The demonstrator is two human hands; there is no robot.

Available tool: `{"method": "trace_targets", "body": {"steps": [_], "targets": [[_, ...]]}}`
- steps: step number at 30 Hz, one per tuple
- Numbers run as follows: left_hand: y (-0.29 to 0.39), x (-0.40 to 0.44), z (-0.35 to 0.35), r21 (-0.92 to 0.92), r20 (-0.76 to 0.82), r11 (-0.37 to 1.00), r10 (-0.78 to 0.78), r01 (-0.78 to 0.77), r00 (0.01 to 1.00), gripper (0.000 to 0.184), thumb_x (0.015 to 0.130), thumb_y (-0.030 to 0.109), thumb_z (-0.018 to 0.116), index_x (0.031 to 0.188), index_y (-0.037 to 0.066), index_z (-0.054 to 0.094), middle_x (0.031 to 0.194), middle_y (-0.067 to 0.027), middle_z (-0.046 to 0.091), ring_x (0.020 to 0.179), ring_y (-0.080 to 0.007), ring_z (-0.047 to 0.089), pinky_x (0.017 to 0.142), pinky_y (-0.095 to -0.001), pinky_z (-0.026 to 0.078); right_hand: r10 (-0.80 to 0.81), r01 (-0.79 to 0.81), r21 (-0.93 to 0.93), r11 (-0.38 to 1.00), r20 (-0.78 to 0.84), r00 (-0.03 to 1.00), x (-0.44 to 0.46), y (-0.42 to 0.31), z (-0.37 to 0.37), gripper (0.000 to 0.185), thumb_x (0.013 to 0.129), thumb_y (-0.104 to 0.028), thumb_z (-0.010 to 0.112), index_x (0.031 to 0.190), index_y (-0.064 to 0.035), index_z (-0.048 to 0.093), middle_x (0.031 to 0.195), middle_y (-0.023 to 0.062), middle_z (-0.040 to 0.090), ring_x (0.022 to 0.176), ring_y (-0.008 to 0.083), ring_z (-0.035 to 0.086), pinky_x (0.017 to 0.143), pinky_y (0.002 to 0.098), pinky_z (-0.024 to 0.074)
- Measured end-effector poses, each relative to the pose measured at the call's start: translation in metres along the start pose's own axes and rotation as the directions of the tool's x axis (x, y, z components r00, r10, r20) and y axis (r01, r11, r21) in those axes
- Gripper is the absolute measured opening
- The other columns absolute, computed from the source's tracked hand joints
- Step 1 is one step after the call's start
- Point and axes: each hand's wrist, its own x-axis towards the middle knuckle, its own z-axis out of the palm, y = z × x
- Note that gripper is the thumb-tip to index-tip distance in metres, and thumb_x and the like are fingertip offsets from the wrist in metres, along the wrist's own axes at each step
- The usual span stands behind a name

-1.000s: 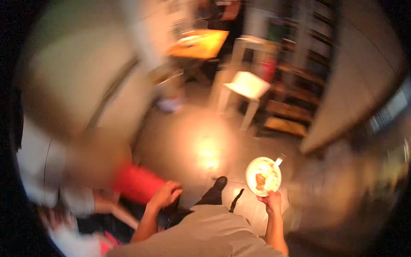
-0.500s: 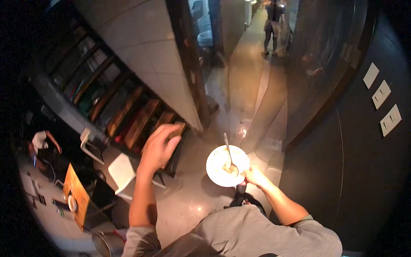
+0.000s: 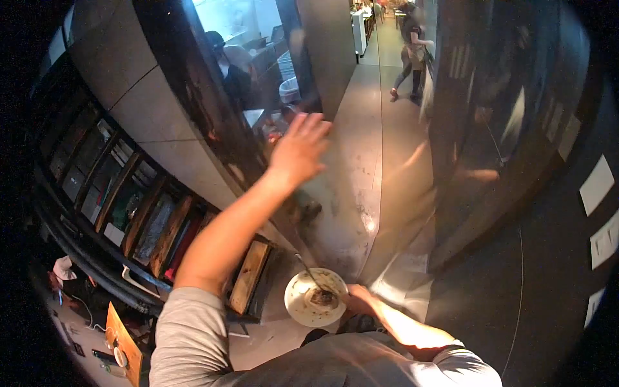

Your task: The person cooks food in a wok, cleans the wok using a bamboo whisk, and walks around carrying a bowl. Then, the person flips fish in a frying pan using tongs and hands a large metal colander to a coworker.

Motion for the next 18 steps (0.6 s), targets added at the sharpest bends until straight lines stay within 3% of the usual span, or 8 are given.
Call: {"method": "trace_targets", "body": {"steps": [2,3,6,8,10,13,16,18], "targets": [[-0.052,-0.009,0.030,0.120,0.159,0.984,-0.148,0.130,0.976,0.047,0.086,0.042,0.066,0.124,0.015,0.065,0.148,-0.0116,0.046,0.146,-0.0300,0.027,0.121,-0.0479,0.016,-0.074,0.069,-0.260,0.963,-0.009,0.997,0.032,-0.018,-0.018,0.031,0.092,-0.014,0.051,0.115,0.0025,0.065,0.091,0.0172,0.072,0.076,0.0232,0.072,0.071,0.0352,0.0593],[-0.078,-0.022,0.035,0.126,0.175,0.978,-0.188,0.168,0.966,0.050,0.083,0.041,0.068,0.125,0.014,0.064,0.149,-0.0118,0.045,0.146,-0.0305,0.028,0.122,-0.0471,0.014,-0.124,0.117,-0.278,0.953,-0.005,0.992,0.055,-0.013,-0.023,0.031,0.094,-0.018,0.050,0.114,0.0015,0.065,0.093,0.0185,0.072,0.078,0.0249,0.072,0.070,0.0374,0.0582],[-0.158,-0.077,0.004,-0.042,0.274,0.938,-0.320,0.344,0.907,0.058,0.076,0.035,0.074,0.127,0.011,0.060,0.149,-0.0133,0.045,0.145,-0.0320,0.030,0.122,-0.0470,0.016,-0.162,0.166,-0.135,0.977,0.039,0.986,0.084,-0.015,-0.028,0.031,0.094,-0.018,0.052,0.117,0.0007,0.063,0.092,0.0150,0.072,0.076,0.0219,0.072,0.067,0.0368,0.0589],[-0.195,-0.104,-0.005,0.173,0.074,0.960,-0.238,0.222,0.968,0.064,0.073,0.032,0.077,0.130,0.011,0.058,0.150,-0.0144,0.044,0.146,-0.0328,0.028,0.122,-0.0493,0.017,-0.155,0.156,-0.019,0.988,0.067,0.986,0.108,-0.035,-0.043,0.031,0.094,-0.015,0.052,0.118,0.0005,0.063,0.090,0.0119,0.072,0.074,0.0193,0.071,0.065,0.0353,0.0598],[-0.230,-0.113,0.008,0.119,0.167,0.934,-0.353,0.337,0.920,0.063,0.073,0.029,0.077,0.131,0.012,0.058,0.151,-0.0123,0.043,0.146,-0.0334,0.028,0.122,-0.0495,0.019,-0.171,0.169,0.045,0.985,0.048,0.984,0.128,-0.058,-0.070,0.029,0.094,-0.014,0.051,0.115,0.0001,0.064,0.091,0.0104,0.072,0.073,0.0189,0.071,0.064,0.0349,0.0598],[-0.244,-0.123,-0.027,0.210,0.083,0.915,-0.369,0.345,0.926,0.059,0.078,0.026,0.074,0.133,0.014,0.057,0.153,-0.0090,0.041,0.145,-0.0345,0.029,0.121,-0.0505,0.020,-0.219,0.208,-0.075,0.975,-0.177,0.960,0.150,-0.060,-0.093,0.028,0.092,-0.010,0.049,0.111,0.0021,0.065,0.088,0.0121,0.071,0.069,0.0188,0.070,0.061,0.0339,0.0594],[-0.265,-0.118,-0.018,0.221,0.093,0.921,-0.347,0.321,0.933,0.057,0.080,0.024,0.072,0.134,0.015,0.056,0.153,-0.0074,0.041,0.145,-0.0342,0.030,0.121,-0.0507,0.021,-0.142,0.091,-0.160,0.983,-0.340,0.930,0.184,-0.063,-0.122,0.027,0.090,-0.007,0.046,0.105,0.0053,0.065,0.084,0.0145,0.071,0.065,0.0198,0.069,0.057,0.0337,0.0583],[-0.274,-0.114,-0.012,0.221,0.134,0.915,-0.372,0.338,0.918,0.058,0.080,0.022,0.073,0.134,0.014,0.055,0.150,-0.0072,0.043,0.144,-0.0326,0.031,0.121,-0.0500,0.022,-0.093,0.162,0.112,0.980,-0.457,0.884,0.206,-0.085,-0.127,0.026,0.088,-0.005,0.046,0.100,0.0079,0.065,0.079,0.0151,0.070,0.061,0.0208,0.068,0.052,0.0334,0.0560]]}}
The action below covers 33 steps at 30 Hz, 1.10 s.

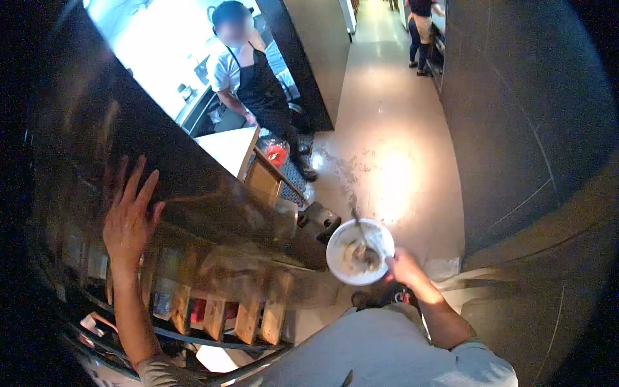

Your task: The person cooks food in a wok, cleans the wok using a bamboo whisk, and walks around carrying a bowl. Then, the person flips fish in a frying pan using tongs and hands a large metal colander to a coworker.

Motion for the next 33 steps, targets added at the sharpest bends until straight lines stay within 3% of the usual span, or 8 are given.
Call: {"method": "trace_targets", "body": {"steps": [7,14,19,22,27,31,32,33], "targets": [[-0.097,0.006,0.068,0.133,0.106,0.980,0.133,-0.147,0.985,0.051,0.088,0.039,0.065,0.137,0.026,0.056,0.152,-0.0040,0.043,0.140,-0.0381,0.038,0.114,-0.0623,0.025,0.109,-0.099,0.088,0.991,-0.124,0.986,0.158,-0.069,0.082,0.025,0.089,-0.005,0.042,0.101,0.0060,0.062,0.077,0.0148,0.070,0.058,0.0230,0.068,0.050,0.0339,0.0564],[-0.076,-0.038,0.039,0.359,0.194,0.897,0.198,-0.257,0.961,0.047,0.097,0.059,0.046,0.131,0.032,0.060,0.149,-0.0047,0.048,0.134,-0.0401,0.045,0.113,-0.0610,0.028,-0.079,0.081,-0.027,0.996,0.060,0.995,0.299,-0.150,0.124,0.027,0.091,-0.009,0.042,0.105,0.0039,0.062,0.080,0.0139,0.070,0.062,0.0230,0.070,0.051,0.0348,0.0580],[-0.076,-0.056,0.018,0.390,0.229,0.896,0.131,-0.214,0.965,0.047,0.094,0.062,0.049,0.134,0.038,0.058,0.151,-0.0007,0.043,0.137,-0.0384,0.039,0.114,-0.0627,0.025,-0.179,0.191,-0.028,0.981,0.238,0.955,0.386,-0.241,0.221,0.026,0.090,-0.011,0.047,0.096,0.0072,0.066,0.071,0.0159,0.071,0.055,0.0217,0.069,0.053,0.0336,0.0583],[-0.054,-0.041,0.018,0.447,0.322,0.871,0.054,-0.203,0.945,0.050,0.093,0.064,0.050,0.138,0.043,0.053,0.156,0.0029,0.037,0.142,-0.0373,0.030,0.114,-0.0662,0.021,-0.152,0.148,0.048,0.988,0.504,0.850,0.447,-0.295,0.262,0.030,0.091,-0.010,0.043,0.108,0.0045,0.063,0.084,0.0143,0.070,0.066,0.0209,0.070,0.056,0.0339,0.0593],[-0.042,-0.040,0.034,0.471,0.299,0.878,-0.068,-0.085,0.952,0.058,0.090,0.071,0.046,0.143,0.049,0.043,0.159,0.0081,0.030,0.146,-0.0340,0.022,0.116,-0.0639,0.014,-0.169,0.209,-0.006,0.978,0.563,0.809,0.514,-0.330,0.376,0.034,0.095,-0.019,0.053,0.118,0.0054,0.061,0.100,0.0148,0.069,0.080,0.0227,0.071,0.056,0.0336,0.0618],[-0.046,-0.022,0.046,0.529,0.236,0.848,-0.098,-0.044,0.967,0.057,0.088,0.072,0.046,0.141,0.049,0.046,0.151,0.0162,0.040,0.141,-0.0207,0.032,0.114,-0.0544,0.021,-0.242,0.158,0.188,0.969,0.835,0.494,0.593,-0.312,0.467,0.030,0.093,-0.028,0.068,0.111,-0.0034,0.066,0.087,0.0065,0.068,0.062,0.0148,0.062,0.044,0.0264,0.0463],[-0.049,-0.019,0.047,0.558,0.208,0.830,-0.118,-0.019,0.971,0.057,0.088,0.072,0.046,0.140,0.049,0.047,0.148,0.0183,0.043,0.140,-0.0166,0.035,0.113,-0.0518,0.024,-0.309,-0.027,0.384,0.923,0.780,0.544,0.657,-0.270,0.550,0.032,0.094,-0.029,0.065,0.112,-0.0020,0.065,0.087,0.0070,0.068,0.064,0.0165,0.064,0.045,0.0277,0.0484],[-0.052,-0.025,0.043,0.607,0.207,0.794,-0.137,-0.017,0.969,0.056,0.089,0.072,0.043,0.141,0.049,0.046,0.150,0.0177,0.042,0.142,-0.0192,0.033,0.115,-0.0539,0.019,-0.217,0.064,0.213,0.975,0.845,0.488,0.626,-0.307,0.582,0.036,0.094,-0.029,0.065,0.115,0.0000,0.064,0.087,0.0096,0.068,0.060,0.0191,0.064,0.042,0.0279,0.0491]]}}
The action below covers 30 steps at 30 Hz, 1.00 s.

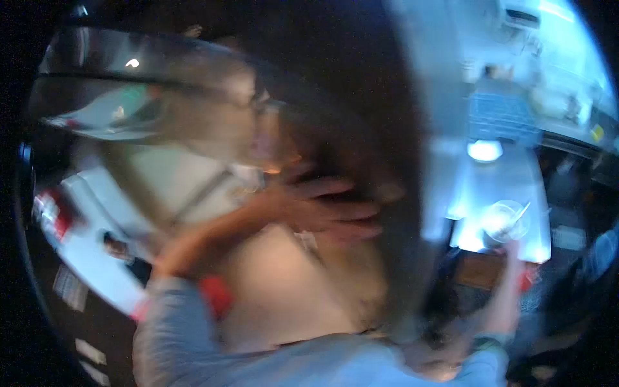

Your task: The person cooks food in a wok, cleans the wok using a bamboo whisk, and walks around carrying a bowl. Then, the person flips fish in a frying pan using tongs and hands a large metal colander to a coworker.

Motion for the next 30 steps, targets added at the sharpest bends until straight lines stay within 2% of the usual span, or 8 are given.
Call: {"method": "trace_targets", "body": {"steps": [5,7,11,15,20,27,29,30], "targets": [[-0.014,-0.003,-0.011,-0.014,-0.023,0.998,0.055,-0.055,0.998,0.052,0.093,0.069,0.040,0.141,0.051,0.045,0.152,0.0164,0.041,0.145,-0.0220,0.030,0.120,-0.0557,0.009,0.121,-0.161,-0.169,0.972,-0.224,0.967,0.017,0.000,0.042,0.031,0.095,-0.022,0.056,0.112,0.0027,0.063,0.071,0.0139,0.067,0.044,0.0179,0.060,0.032,0.0242,0.0436],[-0.022,-0.014,-0.014,-0.059,-0.038,0.997,0.041,-0.043,0.998,0.051,0.093,0.068,0.041,0.141,0.051,0.045,0.151,0.0161,0.043,0.145,-0.0218,0.031,0.120,-0.0548,0.008,0.076,-0.074,0.025,0.997,-0.100,0.992,0.075,0.052,0.036,0.055,0.092,-0.047,0.066,0.104,0.0061,0.065,0.070,0.0115,0.066,0.048,0.0187,0.060,0.036,0.0293,0.0462],[-0.005,0.001,-0.007,-0.103,-0.064,0.994,0.040,-0.046,0.997,0.049,0.092,0.067,0.044,0.137,0.050,0.051,0.148,0.0154,0.046,0.144,-0.0212,0.032,0.122,-0.0526,0.006,0.194,-0.196,0.036,0.980,0.061,0.979,0.006,0.007,0.052,0.065,0.091,-0.054,0.065,0.123,0.0019,0.056,0.082,0.0144,0.066,0.057,0.0190,0.063,0.042,0.0279,0.0499],[-0.006,0.000,-0.012,-0.141,-0.050,0.989,0.032,-0.039,0.998,0.050,0.089,0.068,0.048,0.134,0.049,0.055,0.147,0.0132,0.048,0.144,-0.0207,0.033,0.122,-0.0525,0.006,0.065,-0.051,0.157,0.986,-0.085,0.994,-0.144,-0.036,0.087,0.069,0.091,-0.052,0.065,0.138,-0.0053,0.045,0.117,0.0183,0.059,0.083,0.0243,0.068,0.055,0.0257,0.0546],[0.005,0.001,-0.016,-0.309,0.012,0.951,-0.030,0.032,0.999,0.050,0.088,0.057,0.056,0.137,0.043,0.054,0.151,0.0092,0.044,0.143,-0.0239,0.035,0.121,-0.0520,0.012,-0.020,0.045,0.167,0.985,-0.150,0.988,-0.250,-0.035,0.085,0.040,0.098,-0.039,0.058,0.124,-0.0089,0.053,0.095,0.0082,0.068,0.064,0.0138,0.065,0.050,0.0246,0.0528],[0.058,-0.052,-0.102,-0.705,-0.106,0.709,-0.095,-0.007,0.990,0.043,0.083,0.041,0.067,0.120,0.019,0.063,0.142,-0.0072,0.052,0.142,-0.0320,0.035,0.119,-0.0565,0.019,-0.197,0.205,0.058,0.977,-0.118,0.973,-0.412,0.022,0.126,0.029,0.099,-0.038,0.057,0.112,-0.0123,0.060,0.081,-0.0017,0.063,0.056,0.0040,0.054,0.043,0.0181,0.0368],[0.089,-0.102,-0.151,-0.854,-0.094,0.519,-0.195,0.022,0.976,0.040,0.082,0.038,0.068,0.116,0.015,0.065,0.137,-0.0076,0.055,0.138,-0.0309,0.040,0.118,-0.0522,0.025,-0.250,0.258,0.013,0.966,-0.208,0.946,-0.449,0.072,0.103,0.020,0.098,-0.036,0.059,0.096,-0.0155,0.061,0.075,-0.0077,0.055,0.053,0.0035,0.045,0.045,0.0196,0.0303],[0.100,-0.127,-0.177,-0.907,-0.039,0.417,-0.198,0.048,0.979,0.039,0.082,0.037,0.068,0.114,0.014,0.065,0.135,-0.0080,0.056,0.136,-0.0303,0.042,0.117,-0.0501,0.028,-0.290,0.342,0.046,0.939,-0.435,0.852,-0.447,0.118,0.073,0.018,0.097,-0.029,0.060,0.101,-0.0114,0.063,0.077,-0.0058,0.055,0.058,0.0046,0.045,0.050,0.0215,0.0330]]}}
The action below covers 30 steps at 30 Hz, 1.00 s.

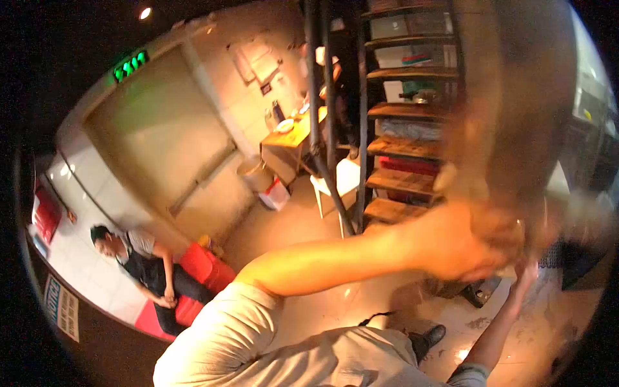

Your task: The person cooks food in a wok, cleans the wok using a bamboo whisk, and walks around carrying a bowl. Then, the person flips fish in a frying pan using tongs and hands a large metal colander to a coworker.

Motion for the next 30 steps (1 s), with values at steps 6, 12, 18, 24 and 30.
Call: {"method": "trace_targets", "body": {"steps": [6,12,18,24,30], "targets": [[0.094,-0.214,-0.175,0.103,-0.064,0.877,-0.464,0.469,0.883,0.027,0.082,0.025,0.075,0.101,0.006,0.069,0.115,-0.0100,0.066,0.108,-0.0303,0.062,0.091,-0.0417,0.053,-0.148,0.060,-0.592,0.803,-0.102,0.984,-0.197,0.015,-0.037,0.017,0.095,-0.022,0.057,0.101,-0.0063,0.063,0.076,0.0009,0.056,0.063,0.0113,0.049,0.057,0.0271,0.0389],[0.240,-0.276,-0.399,0.772,-0.567,0.049,-0.401,0.634,0.720,0.029,0.081,0.030,0.078,0.092,0.004,0.071,0.098,-0.0135,0.071,0.093,-0.0310,0.069,0.080,-0.0414,0.056,0.728,0.062,-0.979,0.194,0.186,0.659,-0.316,0.133,0.057,0.019,0.093,-0.020,0.055,0.093,-0.0033,0.063,0.074,0.0058,0.058,0.065,0.0169,0.053,0.060,0.0316,0.0430],[0.289,-0.349,-0.428,0.797,-0.591,-0.512,-0.553,0.320,0.588,0.029,0.083,0.029,0.076,0.096,0.004,0.070,0.098,-0.0142,0.071,0.095,-0.0320,0.068,0.082,-0.0448,0.054,0.997,0.566,-0.824,-0.011,0.036,0.071,-0.383,0.213,0.181,0.022,0.092,-0.019,0.053,0.086,-0.0002,0.064,0.072,0.0106,0.059,0.066,0.0225,0.057,0.062,0.0361,0.0471],[0.314,-0.390,-0.445,0.721,-0.648,-0.682,-0.599,0.125,0.471,0.030,0.085,0.029,0.074,0.101,0.004,0.069,0.097,-0.0149,0.070,0.097,-0.0331,0.067,0.085,-0.0481,0.052,0.947,0.911,-0.316,0.265,0.263,-0.184,-0.404,0.327,0.356,0.025,0.089,-0.017,0.054,0.078,0.0016,0.066,0.069,0.0159,0.063,0.068,0.0287,0.064,0.066,0.0393,0.0523],[0.350,-0.419,-0.467,0.609,-0.743,-0.792,-0.558,0.028,0.370,0.030,0.087,0.028,0.072,0.106,0.005,0.068,0.097,-0.0156,0.069,0.098,-0.0341,0.066,0.087,-0.0515,0.050,0.929,0.915,-0.255,0.314,0.283,-0.240,-0.556,0.398,0.512,0.018,0.090,-0.011,0.057,0.095,0.0005,0.070,0.086,0.0161,0.069,0.068,0.0274,0.069,0.063,0.0386,0.0572]]}}
